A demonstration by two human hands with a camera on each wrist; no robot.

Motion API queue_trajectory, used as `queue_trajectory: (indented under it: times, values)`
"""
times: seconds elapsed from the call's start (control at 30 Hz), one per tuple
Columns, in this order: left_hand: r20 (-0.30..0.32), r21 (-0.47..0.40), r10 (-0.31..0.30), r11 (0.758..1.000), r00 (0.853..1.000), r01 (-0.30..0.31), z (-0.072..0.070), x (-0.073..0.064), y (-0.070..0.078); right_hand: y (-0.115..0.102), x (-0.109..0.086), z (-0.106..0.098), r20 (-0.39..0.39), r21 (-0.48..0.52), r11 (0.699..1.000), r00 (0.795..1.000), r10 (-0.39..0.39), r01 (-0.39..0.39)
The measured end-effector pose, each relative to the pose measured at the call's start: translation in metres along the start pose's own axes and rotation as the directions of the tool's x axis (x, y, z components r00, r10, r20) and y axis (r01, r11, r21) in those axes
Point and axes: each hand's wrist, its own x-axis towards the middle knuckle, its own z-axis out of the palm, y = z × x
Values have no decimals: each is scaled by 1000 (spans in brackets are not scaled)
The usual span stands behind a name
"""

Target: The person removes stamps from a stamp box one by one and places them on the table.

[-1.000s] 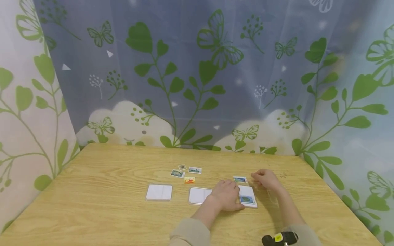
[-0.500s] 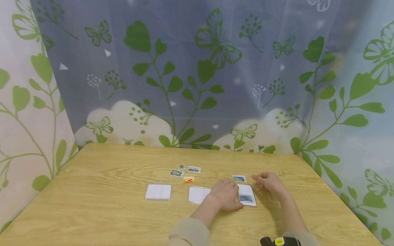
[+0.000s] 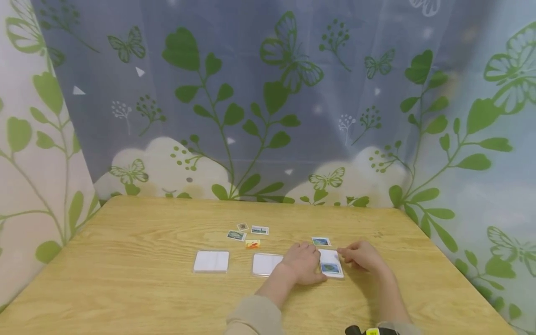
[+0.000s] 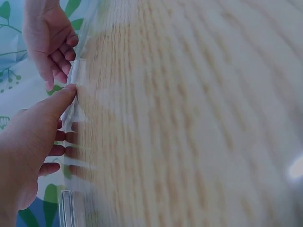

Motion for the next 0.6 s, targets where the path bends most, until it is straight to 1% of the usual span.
queue_trajectory:
  times: [0.2,0.27,0.4,0.53,0.6]
  values:
    - [-8,16,2,1000,1000,-2,2,2,-1,-4,-5,4,-10,-34,999,1000,-10,10]
    - [-11,18,4,1000,1000,-4,3,2,-2,-5,-5,5,5,-57,998,1000,-16,17]
    - [-18,15,9,1000,1000,-9,4,2,-3,-5,-7,5,59,-106,994,998,-34,40]
    - [-22,8,14,1000,1000,-13,4,1,-2,-6,-10,4,109,-108,992,993,-51,63]
    - [-18,7,13,1000,1000,-13,3,0,-2,-8,-12,4,130,-117,991,990,-47,63]
